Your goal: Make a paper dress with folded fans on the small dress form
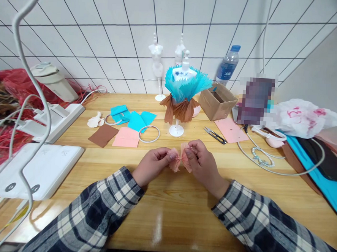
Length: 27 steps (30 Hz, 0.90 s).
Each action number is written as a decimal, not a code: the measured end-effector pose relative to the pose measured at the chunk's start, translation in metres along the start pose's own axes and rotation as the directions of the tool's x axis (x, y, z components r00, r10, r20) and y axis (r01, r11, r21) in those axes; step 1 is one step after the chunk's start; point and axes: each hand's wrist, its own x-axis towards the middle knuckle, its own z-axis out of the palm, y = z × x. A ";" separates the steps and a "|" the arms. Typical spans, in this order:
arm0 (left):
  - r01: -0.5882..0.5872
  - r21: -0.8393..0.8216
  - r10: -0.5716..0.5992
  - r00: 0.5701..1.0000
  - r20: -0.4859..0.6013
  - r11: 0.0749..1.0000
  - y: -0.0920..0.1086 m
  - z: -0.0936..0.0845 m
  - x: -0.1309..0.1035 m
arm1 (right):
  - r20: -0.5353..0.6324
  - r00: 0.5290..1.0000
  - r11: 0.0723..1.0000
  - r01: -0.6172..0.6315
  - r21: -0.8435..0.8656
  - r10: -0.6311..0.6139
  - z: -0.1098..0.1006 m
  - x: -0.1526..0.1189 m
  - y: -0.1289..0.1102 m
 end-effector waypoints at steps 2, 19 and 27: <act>0.020 -0.063 -0.024 0.998 -0.054 0.998 -0.002 0.001 0.000 | 0.018 1.000 1.000 0.015 0.027 -0.015 0.000 -0.002 -0.002; 0.030 0.005 -0.030 0.999 0.010 1.000 -0.009 0.001 0.003 | 0.080 0.961 0.932 -0.276 0.235 0.264 0.002 0.007 0.000; 0.021 -0.093 -0.022 1.000 -0.006 0.995 -0.011 0.001 0.004 | 0.138 0.953 0.902 -0.300 0.311 0.269 0.002 0.006 0.000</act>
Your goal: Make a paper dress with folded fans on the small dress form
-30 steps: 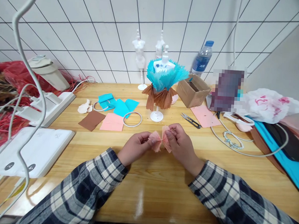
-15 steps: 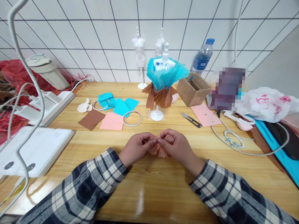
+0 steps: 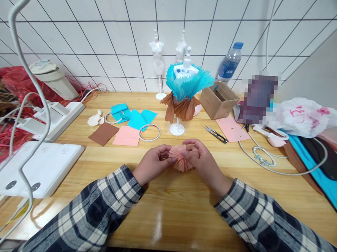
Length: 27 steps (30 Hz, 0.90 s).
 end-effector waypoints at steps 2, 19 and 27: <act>0.001 -0.040 -0.001 1.000 -0.007 0.999 0.001 0.000 0.000 | 0.071 0.996 0.999 -0.048 -0.003 0.048 0.000 0.000 0.001; -0.037 -0.084 0.019 0.977 -0.210 0.996 0.007 -0.009 0.002 | 0.147 0.978 0.987 -0.153 0.047 0.145 -0.004 0.003 0.002; -0.016 -0.090 -0.003 0.978 -0.207 0.996 0.010 -0.013 0.001 | 0.147 0.971 0.970 -0.209 0.128 0.190 -0.002 0.002 -0.004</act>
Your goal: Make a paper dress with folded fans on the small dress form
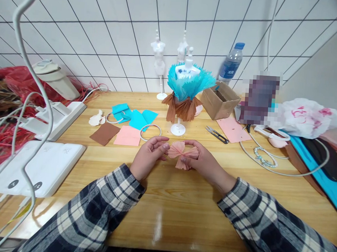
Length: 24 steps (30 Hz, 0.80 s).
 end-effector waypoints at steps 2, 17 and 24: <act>0.044 0.045 -0.048 0.996 0.081 0.998 -0.001 0.000 0.000 | -0.008 1.000 1.000 0.023 -0.019 -0.023 -0.001 0.001 0.001; -0.132 0.433 0.094 0.990 0.108 0.892 0.004 -0.012 0.005 | -0.155 0.966 0.914 0.133 -0.383 -0.205 -0.014 0.002 -0.003; -0.013 0.851 0.515 0.801 -0.306 0.526 0.040 -0.115 0.020 | -0.213 0.932 0.763 0.095 -0.639 -0.294 -0.031 0.013 0.000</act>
